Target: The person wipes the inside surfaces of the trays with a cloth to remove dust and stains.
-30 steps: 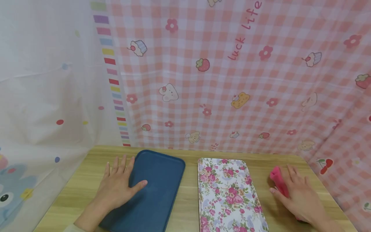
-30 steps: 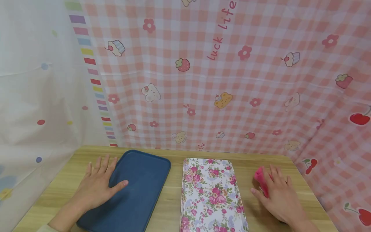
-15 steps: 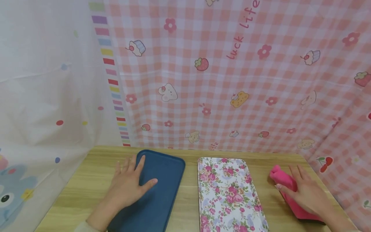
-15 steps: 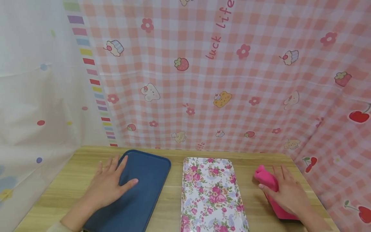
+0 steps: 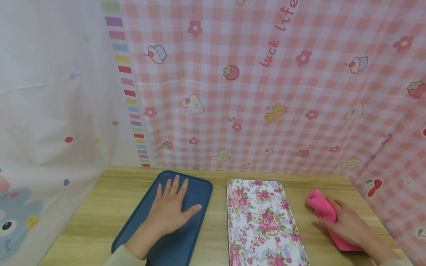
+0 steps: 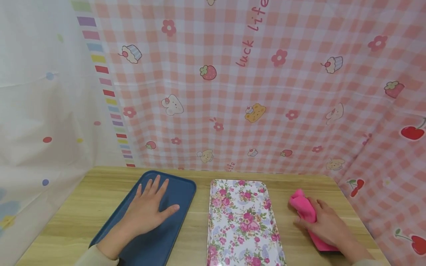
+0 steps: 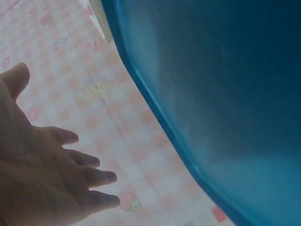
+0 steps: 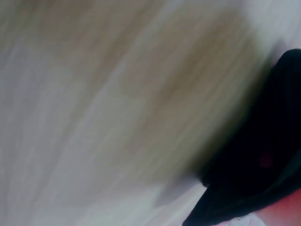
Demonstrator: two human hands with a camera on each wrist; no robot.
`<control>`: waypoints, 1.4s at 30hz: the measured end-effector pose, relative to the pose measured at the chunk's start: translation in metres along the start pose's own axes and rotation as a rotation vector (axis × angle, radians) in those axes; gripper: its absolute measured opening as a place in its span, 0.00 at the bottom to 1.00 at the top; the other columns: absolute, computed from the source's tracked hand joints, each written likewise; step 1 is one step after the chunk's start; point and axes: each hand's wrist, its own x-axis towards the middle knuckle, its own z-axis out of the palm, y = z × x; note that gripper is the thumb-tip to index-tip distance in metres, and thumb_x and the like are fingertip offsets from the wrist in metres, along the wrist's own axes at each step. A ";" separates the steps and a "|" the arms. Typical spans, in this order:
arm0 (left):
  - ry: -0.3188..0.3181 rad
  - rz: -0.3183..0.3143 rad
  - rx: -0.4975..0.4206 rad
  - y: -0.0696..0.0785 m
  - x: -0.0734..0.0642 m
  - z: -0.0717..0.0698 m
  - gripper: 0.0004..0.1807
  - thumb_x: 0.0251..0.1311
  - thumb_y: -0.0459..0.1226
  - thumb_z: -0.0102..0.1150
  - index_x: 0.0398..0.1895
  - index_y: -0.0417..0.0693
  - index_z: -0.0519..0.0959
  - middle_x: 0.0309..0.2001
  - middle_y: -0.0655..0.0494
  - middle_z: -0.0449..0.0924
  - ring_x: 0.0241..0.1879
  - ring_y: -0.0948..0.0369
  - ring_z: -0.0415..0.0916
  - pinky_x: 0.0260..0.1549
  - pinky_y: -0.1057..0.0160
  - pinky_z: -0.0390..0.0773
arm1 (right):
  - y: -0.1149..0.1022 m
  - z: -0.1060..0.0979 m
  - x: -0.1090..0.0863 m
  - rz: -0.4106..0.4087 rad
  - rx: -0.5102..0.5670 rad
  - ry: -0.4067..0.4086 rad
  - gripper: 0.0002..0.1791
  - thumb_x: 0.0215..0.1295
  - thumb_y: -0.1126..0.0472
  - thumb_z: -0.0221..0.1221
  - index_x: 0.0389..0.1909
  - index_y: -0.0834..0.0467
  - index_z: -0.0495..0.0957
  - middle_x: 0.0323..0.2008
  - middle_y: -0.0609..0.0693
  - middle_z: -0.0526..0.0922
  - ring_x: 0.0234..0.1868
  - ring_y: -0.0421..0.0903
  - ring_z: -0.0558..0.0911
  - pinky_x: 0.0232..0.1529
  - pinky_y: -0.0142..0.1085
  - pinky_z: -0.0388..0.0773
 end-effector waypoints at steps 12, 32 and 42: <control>-0.147 0.013 -0.128 0.050 0.010 0.010 0.48 0.72 0.66 0.53 0.86 0.50 0.57 0.86 0.37 0.46 0.85 0.35 0.44 0.81 0.30 0.46 | -0.008 0.009 0.001 -0.087 -0.071 0.099 0.48 0.62 0.45 0.73 0.71 0.74 0.69 0.54 0.79 0.79 0.49 0.75 0.80 0.48 0.70 0.78; -0.176 -0.114 -0.396 0.108 0.019 0.049 0.38 0.71 0.51 0.62 0.74 0.33 0.71 0.69 0.29 0.73 0.68 0.34 0.73 0.62 0.31 0.76 | -0.010 0.011 0.003 -0.162 -0.046 0.167 0.38 0.59 0.58 0.74 0.65 0.76 0.74 0.43 0.72 0.84 0.41 0.68 0.85 0.43 0.66 0.81; -0.200 -0.153 -0.540 0.098 0.046 0.092 0.13 0.64 0.40 0.62 0.45 0.41 0.87 0.24 0.52 0.79 0.21 0.55 0.74 0.21 0.58 0.74 | -0.009 0.012 0.003 -0.165 -0.039 0.185 0.38 0.58 0.59 0.74 0.64 0.76 0.74 0.42 0.72 0.85 0.40 0.68 0.85 0.44 0.66 0.81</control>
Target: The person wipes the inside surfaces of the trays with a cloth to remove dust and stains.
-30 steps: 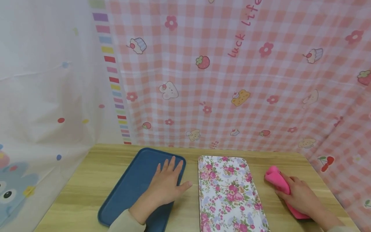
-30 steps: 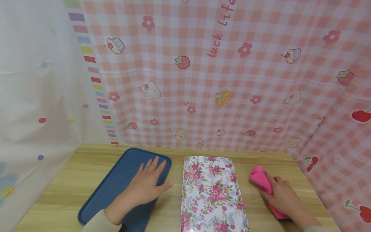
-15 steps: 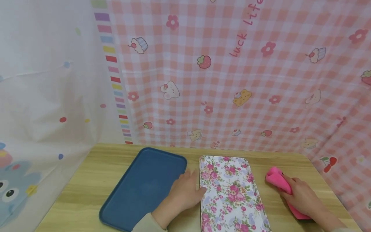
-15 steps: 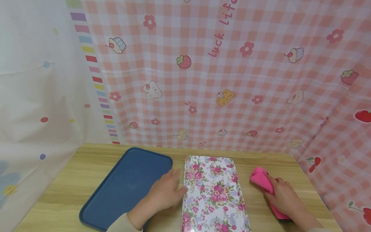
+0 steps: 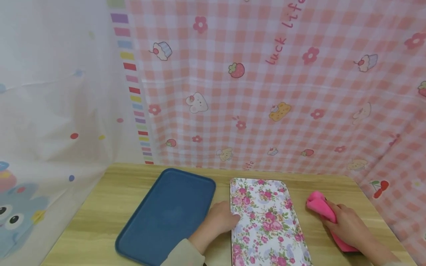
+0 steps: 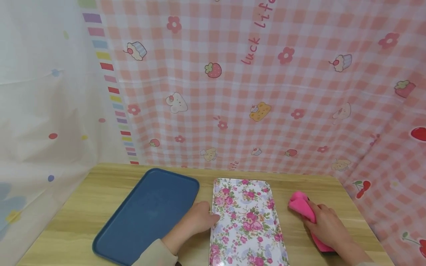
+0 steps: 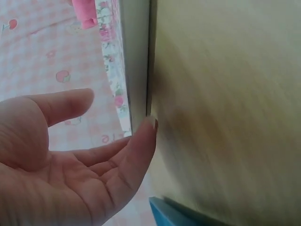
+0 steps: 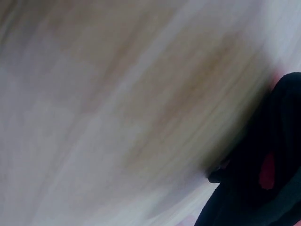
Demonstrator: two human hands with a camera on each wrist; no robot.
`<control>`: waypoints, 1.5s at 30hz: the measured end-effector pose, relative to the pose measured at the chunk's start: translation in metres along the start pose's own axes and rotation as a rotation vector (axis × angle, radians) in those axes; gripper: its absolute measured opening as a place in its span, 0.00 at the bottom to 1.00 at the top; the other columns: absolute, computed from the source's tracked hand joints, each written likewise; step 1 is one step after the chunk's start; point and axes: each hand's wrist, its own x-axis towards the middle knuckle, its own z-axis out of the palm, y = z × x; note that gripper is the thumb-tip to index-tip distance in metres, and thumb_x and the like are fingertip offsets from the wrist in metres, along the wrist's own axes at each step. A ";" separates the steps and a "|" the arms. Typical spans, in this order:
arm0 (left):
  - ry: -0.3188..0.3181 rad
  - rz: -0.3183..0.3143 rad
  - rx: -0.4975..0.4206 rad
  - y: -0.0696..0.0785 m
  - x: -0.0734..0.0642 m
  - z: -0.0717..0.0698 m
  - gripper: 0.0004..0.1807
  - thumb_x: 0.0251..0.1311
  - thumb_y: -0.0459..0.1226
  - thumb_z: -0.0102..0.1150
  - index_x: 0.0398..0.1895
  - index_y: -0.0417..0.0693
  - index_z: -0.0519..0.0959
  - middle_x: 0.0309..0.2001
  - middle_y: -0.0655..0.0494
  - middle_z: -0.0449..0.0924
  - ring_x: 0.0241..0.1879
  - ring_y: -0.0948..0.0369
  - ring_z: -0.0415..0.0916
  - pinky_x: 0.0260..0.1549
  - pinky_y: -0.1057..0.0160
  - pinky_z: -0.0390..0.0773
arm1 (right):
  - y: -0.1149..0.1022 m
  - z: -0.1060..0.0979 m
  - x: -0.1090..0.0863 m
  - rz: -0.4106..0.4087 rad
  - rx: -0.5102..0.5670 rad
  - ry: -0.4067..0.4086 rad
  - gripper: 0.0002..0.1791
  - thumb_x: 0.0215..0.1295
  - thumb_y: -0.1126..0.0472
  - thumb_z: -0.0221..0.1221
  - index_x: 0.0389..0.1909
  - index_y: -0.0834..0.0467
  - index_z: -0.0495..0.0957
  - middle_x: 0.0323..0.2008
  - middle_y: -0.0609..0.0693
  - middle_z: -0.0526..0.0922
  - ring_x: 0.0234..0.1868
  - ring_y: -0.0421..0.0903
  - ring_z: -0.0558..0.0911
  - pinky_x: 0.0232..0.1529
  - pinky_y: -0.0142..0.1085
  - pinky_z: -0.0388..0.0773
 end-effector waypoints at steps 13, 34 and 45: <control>0.020 -0.094 -0.014 -0.015 0.029 0.026 0.11 0.54 0.20 0.61 0.42 0.25 0.78 0.24 0.37 0.80 0.08 0.55 0.78 0.11 0.58 0.79 | -0.001 -0.004 0.002 0.043 -0.007 -0.049 0.38 0.61 0.57 0.73 0.66 0.76 0.73 0.46 0.74 0.84 0.45 0.71 0.84 0.48 0.68 0.80; -0.193 -0.172 -0.488 0.021 -0.016 -0.016 0.09 0.53 0.24 0.58 0.39 0.35 0.76 0.32 0.46 0.78 0.15 0.60 0.74 0.22 0.58 0.86 | -0.001 -0.002 0.000 0.057 0.025 -0.038 0.37 0.62 0.57 0.73 0.66 0.75 0.74 0.47 0.74 0.84 0.45 0.70 0.84 0.47 0.68 0.80; -0.203 -0.174 -0.796 0.026 -0.018 0.001 0.17 0.46 0.21 0.49 0.41 0.35 0.76 0.34 0.50 0.78 0.33 0.58 0.83 0.32 0.61 0.84 | 0.000 -0.004 0.000 0.089 0.037 -0.048 0.37 0.63 0.56 0.73 0.65 0.76 0.74 0.48 0.75 0.84 0.46 0.68 0.84 0.49 0.67 0.80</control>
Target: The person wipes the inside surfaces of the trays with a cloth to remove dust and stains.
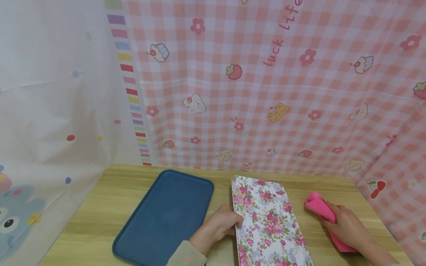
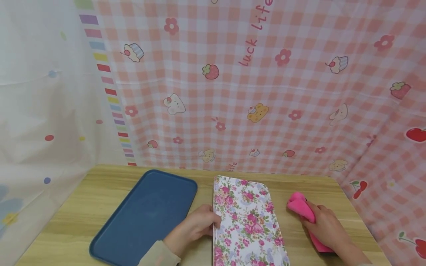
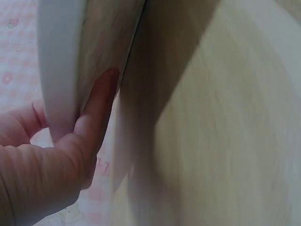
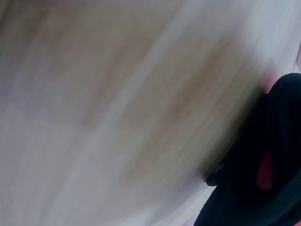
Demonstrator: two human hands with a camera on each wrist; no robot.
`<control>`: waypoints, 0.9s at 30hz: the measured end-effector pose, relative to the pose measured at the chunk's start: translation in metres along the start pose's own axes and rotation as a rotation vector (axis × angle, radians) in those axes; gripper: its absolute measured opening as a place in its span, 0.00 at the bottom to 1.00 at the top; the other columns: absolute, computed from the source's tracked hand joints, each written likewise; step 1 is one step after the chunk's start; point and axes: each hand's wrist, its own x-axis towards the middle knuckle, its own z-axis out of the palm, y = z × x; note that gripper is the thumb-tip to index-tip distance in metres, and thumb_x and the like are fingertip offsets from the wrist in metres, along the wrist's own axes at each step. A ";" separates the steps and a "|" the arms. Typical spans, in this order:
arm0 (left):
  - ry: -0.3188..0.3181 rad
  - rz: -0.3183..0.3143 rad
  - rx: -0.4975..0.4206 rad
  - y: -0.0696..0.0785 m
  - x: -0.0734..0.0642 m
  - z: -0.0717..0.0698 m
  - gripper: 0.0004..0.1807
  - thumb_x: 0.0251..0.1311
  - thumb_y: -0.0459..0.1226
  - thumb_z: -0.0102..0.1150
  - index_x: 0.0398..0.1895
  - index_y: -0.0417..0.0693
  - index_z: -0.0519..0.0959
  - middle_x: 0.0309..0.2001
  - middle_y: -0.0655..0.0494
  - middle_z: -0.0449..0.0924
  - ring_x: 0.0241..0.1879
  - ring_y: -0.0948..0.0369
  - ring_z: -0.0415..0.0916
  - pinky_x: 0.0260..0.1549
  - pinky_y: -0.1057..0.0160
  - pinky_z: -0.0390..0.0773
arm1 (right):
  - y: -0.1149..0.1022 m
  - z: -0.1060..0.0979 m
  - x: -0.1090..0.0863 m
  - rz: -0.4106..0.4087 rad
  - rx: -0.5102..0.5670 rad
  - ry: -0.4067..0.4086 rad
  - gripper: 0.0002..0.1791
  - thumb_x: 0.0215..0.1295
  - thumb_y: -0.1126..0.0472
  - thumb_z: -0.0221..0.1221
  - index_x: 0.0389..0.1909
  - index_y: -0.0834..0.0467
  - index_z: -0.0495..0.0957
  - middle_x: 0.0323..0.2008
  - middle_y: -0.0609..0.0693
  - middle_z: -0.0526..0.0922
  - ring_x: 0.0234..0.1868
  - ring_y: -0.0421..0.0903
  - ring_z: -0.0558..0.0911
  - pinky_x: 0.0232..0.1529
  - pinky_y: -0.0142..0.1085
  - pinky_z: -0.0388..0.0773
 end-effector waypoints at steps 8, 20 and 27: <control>-0.018 0.060 -0.162 -0.003 0.003 0.007 0.33 0.41 0.19 0.43 0.59 0.28 0.70 0.48 0.44 0.81 0.47 0.53 0.84 0.45 0.57 0.87 | 0.002 -0.003 0.001 0.034 0.024 -0.049 0.38 0.65 0.56 0.71 0.66 0.77 0.72 0.51 0.75 0.83 0.46 0.65 0.84 0.49 0.67 0.80; -0.092 0.103 -0.299 -0.005 0.004 0.012 0.47 0.42 0.19 0.41 0.76 0.31 0.64 0.62 0.37 0.82 0.59 0.47 0.83 0.56 0.48 0.86 | 0.002 -0.035 0.004 0.048 0.117 0.018 0.33 0.70 0.58 0.67 0.68 0.73 0.70 0.41 0.64 0.87 0.35 0.51 0.82 0.37 0.47 0.80; -0.064 0.129 -0.277 -0.008 0.004 0.013 0.45 0.41 0.20 0.42 0.73 0.32 0.69 0.59 0.40 0.85 0.53 0.53 0.85 0.49 0.57 0.87 | -0.004 -0.060 0.004 0.054 0.102 0.084 0.33 0.71 0.55 0.66 0.69 0.69 0.70 0.38 0.63 0.86 0.30 0.48 0.80 0.31 0.39 0.73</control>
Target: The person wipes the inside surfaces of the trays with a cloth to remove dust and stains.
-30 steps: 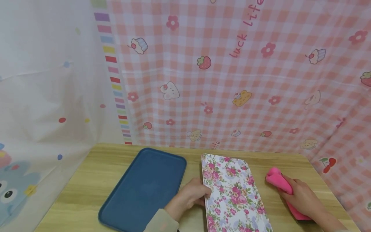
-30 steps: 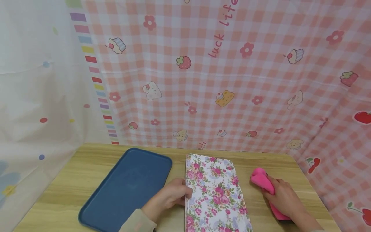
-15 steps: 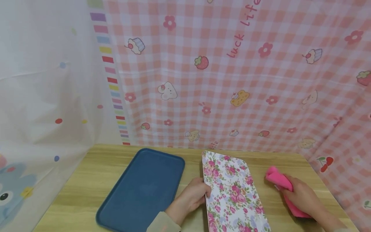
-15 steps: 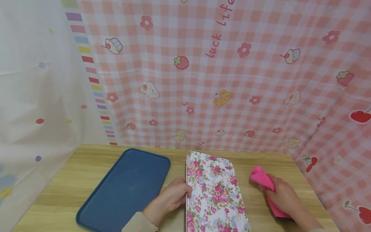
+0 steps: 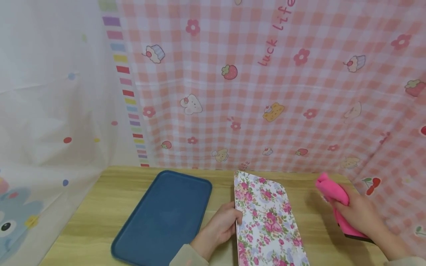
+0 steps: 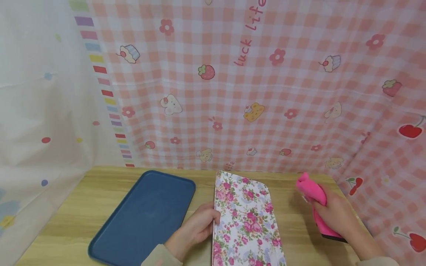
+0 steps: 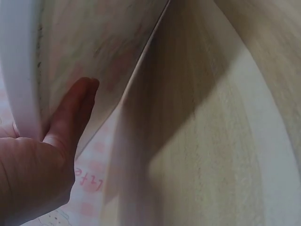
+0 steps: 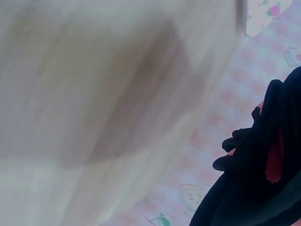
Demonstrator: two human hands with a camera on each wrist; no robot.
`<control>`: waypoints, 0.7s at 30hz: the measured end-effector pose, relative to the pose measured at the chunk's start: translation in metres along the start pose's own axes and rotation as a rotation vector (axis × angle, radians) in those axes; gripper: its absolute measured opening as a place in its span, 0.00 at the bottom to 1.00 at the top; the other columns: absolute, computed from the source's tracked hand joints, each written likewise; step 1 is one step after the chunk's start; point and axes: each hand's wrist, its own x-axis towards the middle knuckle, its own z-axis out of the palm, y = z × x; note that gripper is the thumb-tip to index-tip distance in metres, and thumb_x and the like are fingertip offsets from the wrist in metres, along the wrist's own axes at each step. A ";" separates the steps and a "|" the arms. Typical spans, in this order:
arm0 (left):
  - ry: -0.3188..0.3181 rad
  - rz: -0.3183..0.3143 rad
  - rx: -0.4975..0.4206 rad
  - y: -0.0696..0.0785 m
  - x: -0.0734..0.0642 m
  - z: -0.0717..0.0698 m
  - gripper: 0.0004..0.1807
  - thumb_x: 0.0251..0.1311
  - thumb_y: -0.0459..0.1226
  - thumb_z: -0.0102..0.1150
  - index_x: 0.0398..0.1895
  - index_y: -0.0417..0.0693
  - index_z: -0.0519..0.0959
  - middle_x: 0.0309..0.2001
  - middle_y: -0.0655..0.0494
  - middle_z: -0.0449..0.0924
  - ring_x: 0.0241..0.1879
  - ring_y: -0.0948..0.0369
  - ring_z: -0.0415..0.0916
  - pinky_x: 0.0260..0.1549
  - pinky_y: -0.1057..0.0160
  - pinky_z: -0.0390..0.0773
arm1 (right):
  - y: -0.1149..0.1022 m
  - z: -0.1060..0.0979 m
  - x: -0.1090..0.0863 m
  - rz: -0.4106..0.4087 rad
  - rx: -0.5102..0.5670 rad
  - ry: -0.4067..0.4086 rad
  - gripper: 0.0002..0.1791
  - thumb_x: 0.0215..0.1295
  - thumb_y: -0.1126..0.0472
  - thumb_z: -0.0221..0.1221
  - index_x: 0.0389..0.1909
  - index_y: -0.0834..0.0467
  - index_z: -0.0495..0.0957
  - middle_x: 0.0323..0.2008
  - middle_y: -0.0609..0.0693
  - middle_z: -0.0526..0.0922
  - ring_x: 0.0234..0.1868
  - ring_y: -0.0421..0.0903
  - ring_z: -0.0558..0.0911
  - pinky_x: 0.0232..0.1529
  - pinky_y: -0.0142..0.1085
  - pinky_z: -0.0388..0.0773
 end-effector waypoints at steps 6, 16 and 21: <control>0.009 0.020 0.012 0.001 -0.003 -0.002 0.37 0.39 0.21 0.42 0.62 0.29 0.73 0.46 0.47 0.86 0.42 0.58 0.86 0.42 0.62 0.88 | -0.013 -0.013 0.002 0.002 0.040 0.033 0.34 0.72 0.57 0.65 0.71 0.70 0.66 0.46 0.72 0.82 0.34 0.56 0.83 0.32 0.42 0.75; 0.025 0.061 -0.001 0.008 -0.008 -0.008 0.42 0.39 0.21 0.43 0.68 0.24 0.70 0.53 0.46 0.82 0.48 0.59 0.82 0.46 0.66 0.84 | -0.044 -0.031 0.006 -0.043 -0.015 0.128 0.31 0.69 0.58 0.66 0.69 0.67 0.72 0.44 0.71 0.84 0.34 0.57 0.81 0.32 0.42 0.71; 0.017 0.072 0.012 0.012 -0.011 -0.010 0.44 0.39 0.21 0.44 0.71 0.25 0.68 0.58 0.43 0.83 0.51 0.58 0.82 0.47 0.65 0.83 | -0.066 -0.037 0.005 -0.040 0.011 0.140 0.27 0.72 0.54 0.64 0.68 0.60 0.74 0.39 0.63 0.86 0.31 0.51 0.79 0.30 0.40 0.69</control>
